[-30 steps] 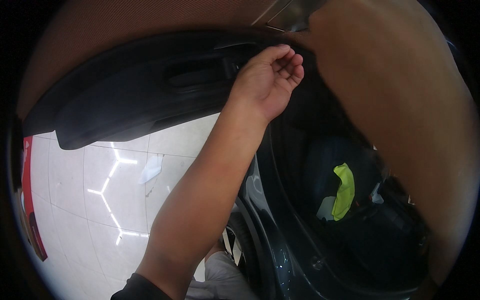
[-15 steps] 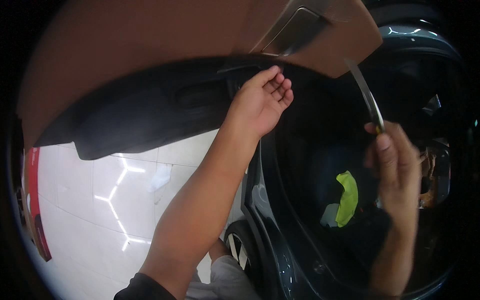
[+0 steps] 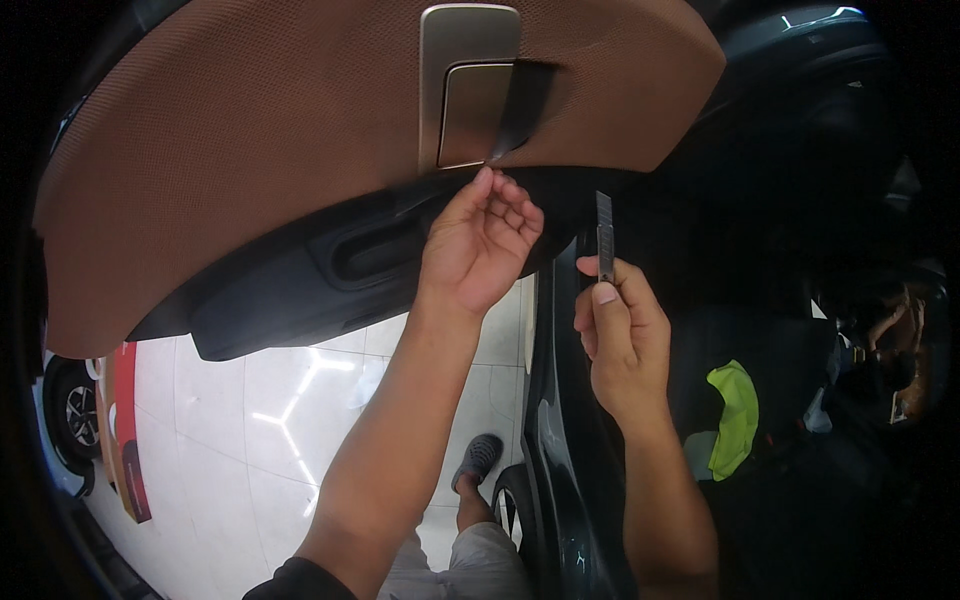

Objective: The person installs a protective film on the interior door panel of a car. They use a plastic squeegee to smooth the film and a knife to trim the excess material around the door handle and edges. The person also wipes the surface with a yellow cloth to clean it.

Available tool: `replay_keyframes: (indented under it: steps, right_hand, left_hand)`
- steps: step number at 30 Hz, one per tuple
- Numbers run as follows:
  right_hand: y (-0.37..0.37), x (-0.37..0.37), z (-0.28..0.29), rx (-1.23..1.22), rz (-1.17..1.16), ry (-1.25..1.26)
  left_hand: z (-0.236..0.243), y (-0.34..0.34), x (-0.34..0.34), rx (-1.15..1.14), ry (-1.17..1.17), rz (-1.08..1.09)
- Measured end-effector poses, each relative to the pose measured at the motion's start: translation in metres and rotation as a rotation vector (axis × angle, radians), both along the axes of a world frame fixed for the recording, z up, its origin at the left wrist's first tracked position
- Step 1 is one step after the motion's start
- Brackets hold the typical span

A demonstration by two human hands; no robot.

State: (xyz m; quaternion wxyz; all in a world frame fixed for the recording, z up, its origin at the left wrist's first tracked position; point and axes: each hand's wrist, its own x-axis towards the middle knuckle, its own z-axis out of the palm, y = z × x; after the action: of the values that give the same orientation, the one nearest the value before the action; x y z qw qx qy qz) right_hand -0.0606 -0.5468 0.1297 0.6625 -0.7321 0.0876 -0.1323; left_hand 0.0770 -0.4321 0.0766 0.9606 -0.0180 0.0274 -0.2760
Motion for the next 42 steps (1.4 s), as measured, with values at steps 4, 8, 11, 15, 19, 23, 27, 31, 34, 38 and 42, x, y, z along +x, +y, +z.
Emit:
replay_keyframes:
  steps: [4, 8, 11, 15, 19, 23, 27, 31, 34, 38, 42]
  right_hand:
    - [-0.008, -0.005, -0.012, 0.022, 0.008, 0.034]
    - [-0.012, -0.008, -0.021, 0.009, -0.022, 0.065]
    - [-0.011, -0.008, -0.027, 0.038, -0.006, 0.079]
    - [-0.007, -0.005, -0.035, -0.049, -0.015, 0.031]
    - [0.003, 0.015, -0.036, -0.155, -0.035, -0.107]
    - [0.009, 0.044, -0.031, -0.251, -0.042, -0.242]
    - [0.020, 0.084, -0.013, -0.337, -0.073, -0.379]
    - [0.019, 0.096, -0.026, -0.396, -0.055, -0.363]
    - [0.033, 0.104, -0.045, -0.305, -0.169, -0.361]
    - [0.048, 0.116, -0.059, -0.054, -0.319, -0.376]
    - [0.065, 0.127, -0.064, 0.195, -0.329, -0.375]
  left_hand:
    - [0.005, -0.004, 0.000, 0.131, 0.012, 0.064]
    - [0.008, -0.002, 0.000, 0.273, 0.028, 0.124]
    - [0.005, 0.000, 0.000, 0.345, -0.012, 0.149]
    - [0.008, 0.003, -0.001, 0.479, -0.075, 0.170]
    - [0.010, 0.011, -0.004, 0.555, -0.070, 0.154]
    - [0.009, 0.017, -0.004, 0.511, -0.100, 0.096]
    - [0.003, 0.021, -0.002, 0.397, -0.080, 0.025]
    - [0.006, 0.032, -0.009, 0.579, -0.138, -0.030]
    - [0.012, 0.051, -0.024, 1.128, -0.395, 0.072]
    - [0.045, 0.087, -0.053, 2.130, -1.555, 0.719]
    - [0.084, 0.090, -0.018, 2.510, -1.951, 1.397]
